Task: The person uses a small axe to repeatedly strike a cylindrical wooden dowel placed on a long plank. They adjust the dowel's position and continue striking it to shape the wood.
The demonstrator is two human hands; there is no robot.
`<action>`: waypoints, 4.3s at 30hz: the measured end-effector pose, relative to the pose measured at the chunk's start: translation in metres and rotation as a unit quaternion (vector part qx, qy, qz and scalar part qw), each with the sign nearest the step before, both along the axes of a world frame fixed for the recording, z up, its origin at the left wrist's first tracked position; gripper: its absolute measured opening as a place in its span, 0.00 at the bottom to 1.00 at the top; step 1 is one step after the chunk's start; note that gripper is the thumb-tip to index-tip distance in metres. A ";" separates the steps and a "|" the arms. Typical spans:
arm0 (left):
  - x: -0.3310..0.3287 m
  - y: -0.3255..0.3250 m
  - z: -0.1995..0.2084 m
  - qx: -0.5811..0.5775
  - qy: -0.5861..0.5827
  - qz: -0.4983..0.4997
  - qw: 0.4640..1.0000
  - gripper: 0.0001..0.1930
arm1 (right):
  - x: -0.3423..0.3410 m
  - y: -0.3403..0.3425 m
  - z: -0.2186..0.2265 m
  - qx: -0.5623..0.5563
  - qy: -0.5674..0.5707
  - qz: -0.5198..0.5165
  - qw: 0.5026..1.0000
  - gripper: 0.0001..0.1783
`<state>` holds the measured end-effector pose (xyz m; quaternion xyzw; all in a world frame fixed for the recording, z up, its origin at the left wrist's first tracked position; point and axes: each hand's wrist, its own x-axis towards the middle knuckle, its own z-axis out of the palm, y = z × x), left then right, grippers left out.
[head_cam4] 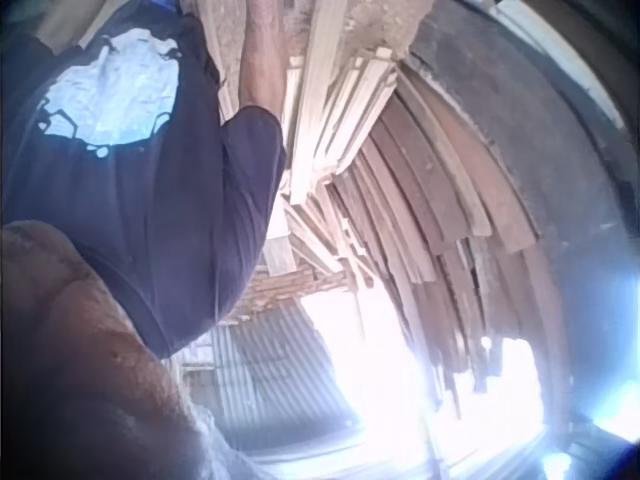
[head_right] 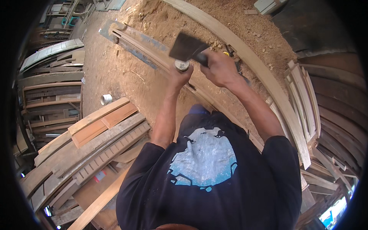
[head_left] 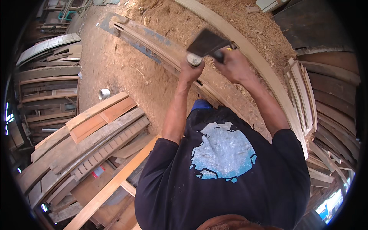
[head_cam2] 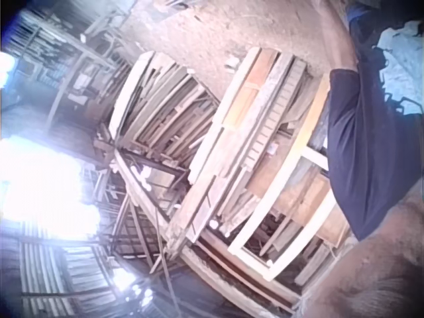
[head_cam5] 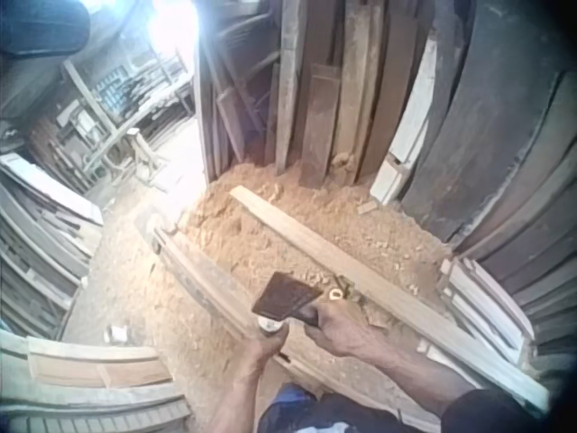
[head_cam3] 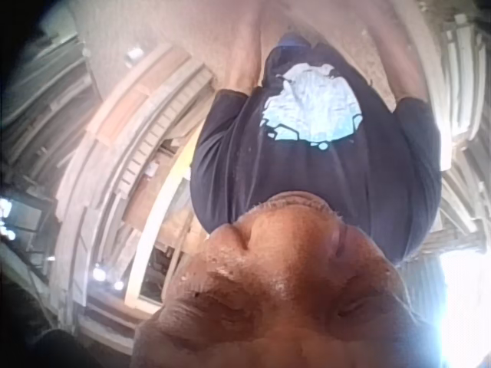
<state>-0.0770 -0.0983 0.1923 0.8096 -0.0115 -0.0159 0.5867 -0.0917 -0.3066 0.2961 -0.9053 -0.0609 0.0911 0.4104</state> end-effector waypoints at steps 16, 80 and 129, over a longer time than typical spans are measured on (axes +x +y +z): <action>-0.024 0.018 -0.009 0.026 0.026 -0.006 0.999 0.14 | 0.012 0.023 -0.019 -0.059 -0.094 0.109 0.988 0.14; -0.044 0.022 -0.022 0.015 -0.062 0.017 0.998 0.10 | -0.002 0.017 0.023 0.037 -0.076 0.031 0.996 0.15; -0.047 0.021 -0.032 -0.022 -0.030 0.004 0.999 0.11 | -0.004 0.017 0.034 0.159 -0.191 0.004 0.969 0.16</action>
